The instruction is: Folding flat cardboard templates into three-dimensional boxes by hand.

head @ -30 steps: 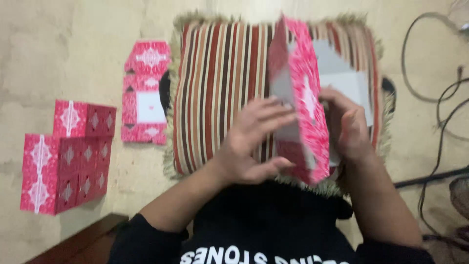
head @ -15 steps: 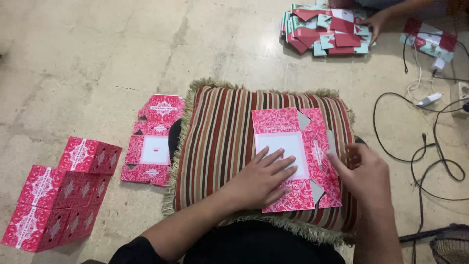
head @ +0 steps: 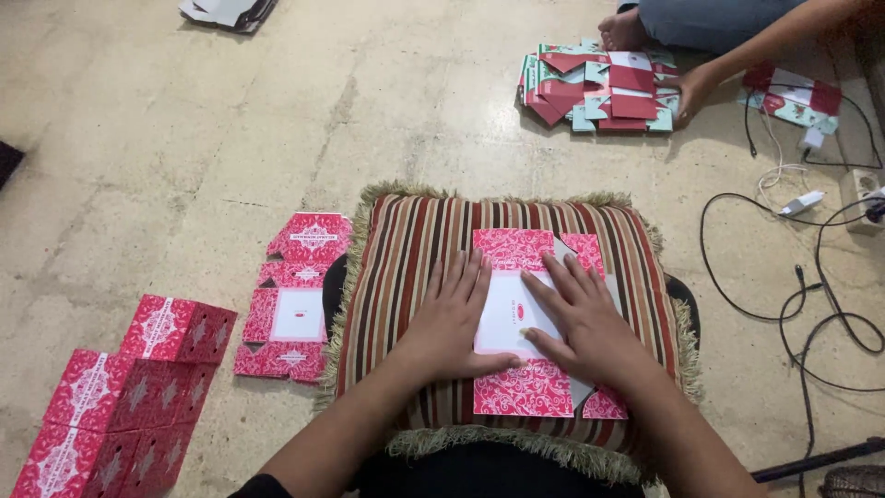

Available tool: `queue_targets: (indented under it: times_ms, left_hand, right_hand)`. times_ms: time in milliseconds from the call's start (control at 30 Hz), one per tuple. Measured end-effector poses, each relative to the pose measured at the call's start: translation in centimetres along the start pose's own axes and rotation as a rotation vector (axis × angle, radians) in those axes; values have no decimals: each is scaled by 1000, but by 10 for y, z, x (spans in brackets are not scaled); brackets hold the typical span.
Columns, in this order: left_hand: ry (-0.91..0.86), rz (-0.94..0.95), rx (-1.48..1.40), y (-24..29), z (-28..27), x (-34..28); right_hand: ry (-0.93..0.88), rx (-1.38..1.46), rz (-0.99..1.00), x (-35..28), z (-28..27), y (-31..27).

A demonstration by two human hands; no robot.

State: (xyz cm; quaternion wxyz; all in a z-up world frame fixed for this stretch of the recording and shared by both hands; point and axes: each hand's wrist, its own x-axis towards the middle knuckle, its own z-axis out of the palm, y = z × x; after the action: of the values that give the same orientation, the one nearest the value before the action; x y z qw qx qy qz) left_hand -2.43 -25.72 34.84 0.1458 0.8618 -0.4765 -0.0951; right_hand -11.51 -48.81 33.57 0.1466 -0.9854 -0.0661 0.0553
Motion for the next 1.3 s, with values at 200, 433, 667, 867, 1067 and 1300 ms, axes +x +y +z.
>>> queue_targets:
  times_ms: [200, 433, 667, 867, 1067, 1300]
  left_hand:
    - [-86, -98, -32, 13, -10, -4]
    - [-34, -29, -7, 7, 10, -9]
    - [-126, -119, 83, 14, 13, -3]
    - [-258, -182, 73, 33, 5, -13]
    - [-245, -190, 64, 48, -12, -17]
    - [-166, -186, -20, 50, 14, -31]
  right_hand:
    - [-58, 17, 53, 3, 1, 1]
    - [-91, 30, 80, 3, 0, -6]
    - [-156, 78, 176, 3, -14, -19]
    - [-162, 98, 213, 2, -12, -19]
    - [-72, 80, 165, 4, -2, -14]
    - [-124, 98, 229, 4, -15, -24]
